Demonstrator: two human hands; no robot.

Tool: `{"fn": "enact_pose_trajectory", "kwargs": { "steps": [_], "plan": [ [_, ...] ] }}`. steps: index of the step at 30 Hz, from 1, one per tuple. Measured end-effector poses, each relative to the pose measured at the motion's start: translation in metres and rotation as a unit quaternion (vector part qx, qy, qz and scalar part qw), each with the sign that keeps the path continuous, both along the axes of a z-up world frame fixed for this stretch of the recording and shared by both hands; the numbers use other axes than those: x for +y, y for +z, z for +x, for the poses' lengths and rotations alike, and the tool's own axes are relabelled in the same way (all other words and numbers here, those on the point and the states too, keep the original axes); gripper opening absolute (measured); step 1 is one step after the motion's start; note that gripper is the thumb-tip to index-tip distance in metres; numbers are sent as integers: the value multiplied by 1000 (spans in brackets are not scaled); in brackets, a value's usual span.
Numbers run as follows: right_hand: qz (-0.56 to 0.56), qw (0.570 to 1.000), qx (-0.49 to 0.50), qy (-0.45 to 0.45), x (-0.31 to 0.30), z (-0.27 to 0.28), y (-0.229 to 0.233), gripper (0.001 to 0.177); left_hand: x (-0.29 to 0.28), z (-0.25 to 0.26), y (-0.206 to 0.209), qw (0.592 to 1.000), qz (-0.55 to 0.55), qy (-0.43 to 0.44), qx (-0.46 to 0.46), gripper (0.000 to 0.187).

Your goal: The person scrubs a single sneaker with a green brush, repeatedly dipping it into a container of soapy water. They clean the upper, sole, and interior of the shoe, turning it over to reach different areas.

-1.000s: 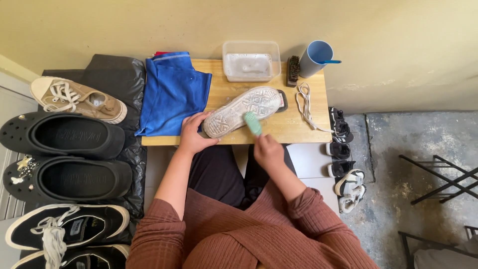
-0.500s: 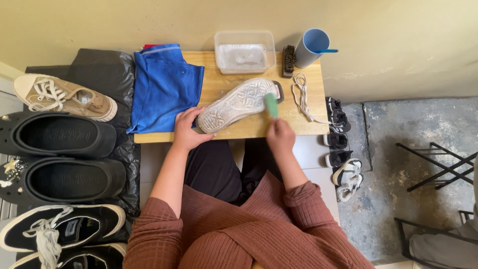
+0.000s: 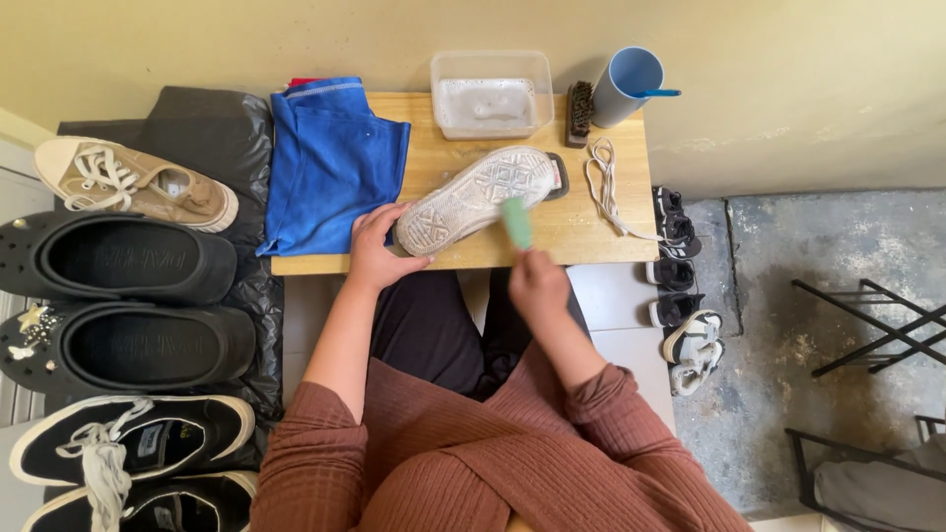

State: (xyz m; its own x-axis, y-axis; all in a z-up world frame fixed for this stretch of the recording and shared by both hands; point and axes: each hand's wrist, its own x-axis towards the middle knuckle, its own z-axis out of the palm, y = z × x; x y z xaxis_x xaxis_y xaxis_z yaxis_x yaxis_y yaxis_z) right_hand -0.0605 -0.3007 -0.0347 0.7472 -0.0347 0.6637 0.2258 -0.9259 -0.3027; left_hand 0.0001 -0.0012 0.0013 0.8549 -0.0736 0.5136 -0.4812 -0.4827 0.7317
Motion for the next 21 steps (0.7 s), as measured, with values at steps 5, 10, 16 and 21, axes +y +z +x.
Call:
{"fn": "enact_pose_trajectory", "kwargs": {
  "steps": [5, 10, 16, 21],
  "plan": [
    [0, 996, -4, 84, -2, -8, 17, 18, 1, -3, -3, 1000, 8, 0, 5, 87],
    [34, 999, -10, 40, 4, -6, 9, 19, 1, -1, -4, 1000, 0, 5, 9, 89],
    [-20, 994, -30, 99, 23, -9, 30, 24, 3, -1, -2, 1000, -13, 8, 27, 88],
    [44, 991, -24, 127, 37, -13, 14, 22, -1, -2, 1, 999, -22, 12, 31, 87]
  ]
}}
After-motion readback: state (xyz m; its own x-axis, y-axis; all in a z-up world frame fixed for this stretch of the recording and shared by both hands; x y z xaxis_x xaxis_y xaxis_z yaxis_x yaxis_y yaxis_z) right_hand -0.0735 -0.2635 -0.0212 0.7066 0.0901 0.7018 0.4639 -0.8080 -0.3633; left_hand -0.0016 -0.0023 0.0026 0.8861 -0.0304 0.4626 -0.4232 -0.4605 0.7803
